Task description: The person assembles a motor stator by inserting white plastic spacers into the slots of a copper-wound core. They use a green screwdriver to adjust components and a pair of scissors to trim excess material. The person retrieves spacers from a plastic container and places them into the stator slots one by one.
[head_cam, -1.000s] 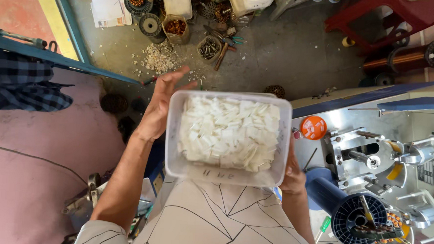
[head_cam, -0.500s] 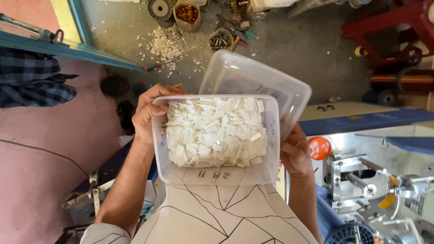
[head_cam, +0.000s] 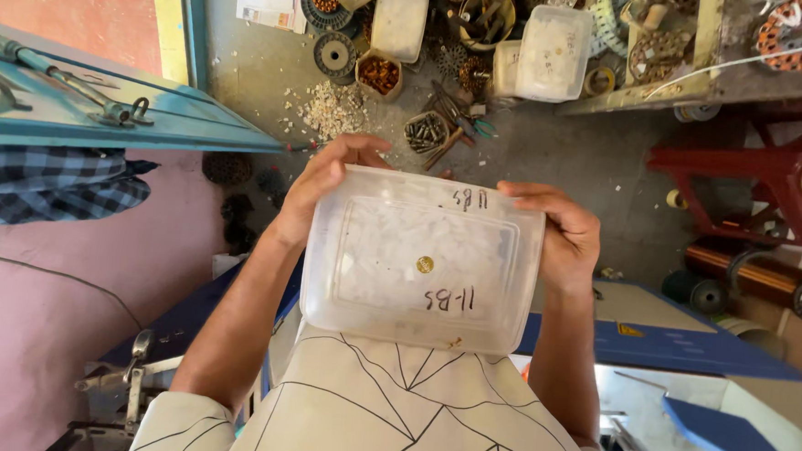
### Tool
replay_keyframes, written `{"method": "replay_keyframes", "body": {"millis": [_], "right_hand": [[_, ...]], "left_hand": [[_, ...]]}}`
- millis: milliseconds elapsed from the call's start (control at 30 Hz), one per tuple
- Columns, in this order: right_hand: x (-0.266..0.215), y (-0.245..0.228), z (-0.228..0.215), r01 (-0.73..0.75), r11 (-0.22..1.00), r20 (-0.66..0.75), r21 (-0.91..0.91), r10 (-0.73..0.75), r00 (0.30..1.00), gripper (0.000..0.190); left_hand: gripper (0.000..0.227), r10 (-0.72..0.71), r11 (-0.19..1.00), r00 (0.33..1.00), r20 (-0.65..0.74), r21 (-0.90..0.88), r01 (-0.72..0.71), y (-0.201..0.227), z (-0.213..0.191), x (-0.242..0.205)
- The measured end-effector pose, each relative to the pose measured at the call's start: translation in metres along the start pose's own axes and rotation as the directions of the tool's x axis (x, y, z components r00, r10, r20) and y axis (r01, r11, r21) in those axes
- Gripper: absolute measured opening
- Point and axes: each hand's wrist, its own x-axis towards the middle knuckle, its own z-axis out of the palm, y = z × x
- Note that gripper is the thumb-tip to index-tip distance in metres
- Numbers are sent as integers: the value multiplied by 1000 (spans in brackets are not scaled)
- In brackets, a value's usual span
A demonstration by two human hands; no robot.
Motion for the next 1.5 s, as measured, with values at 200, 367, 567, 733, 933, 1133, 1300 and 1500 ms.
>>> {"method": "replay_keyframes", "body": {"millis": [200, 367, 567, 733, 933, 1133, 1300, 1500], "right_hand": [[32, -6, -4, -165, 979, -392, 122, 200, 898, 27], [56, 1, -24, -225, 862, -214, 454, 350, 912, 41], [74, 12, -33, -351, 893, -172, 281, 407, 897, 49], [82, 28, -28, -430, 846, -193, 315, 501, 844, 58], [69, 47, -18, -617, 717, -30, 323, 660, 751, 80], [95, 173, -13, -783, 553, -136, 283, 832, 538, 93], [105, 331, -14, -908, 340, -302, 246, 917, 261, 106], [105, 499, -29, -890, 314, -451, 330, 881, 144, 98]], "left_hand": [[52, 90, 992, 991, -102, 99, -80, -15, 8, 39], [62, -23, 987, 964, -264, -159, -20, -7, 21, 56], [97, -292, 954, 903, -314, -28, 299, 11, 24, 50], [104, -318, 941, 873, -370, -10, 339, 13, 9, 46], [107, -267, 962, 851, -452, -73, 263, 8, -35, 67], [99, -471, 865, 815, -336, -359, 352, -119, -141, 117], [117, -660, 54, 214, -720, 239, 970, -235, -189, 122], [146, -654, -596, 8, -756, 522, 610, -314, -200, 141]]}}
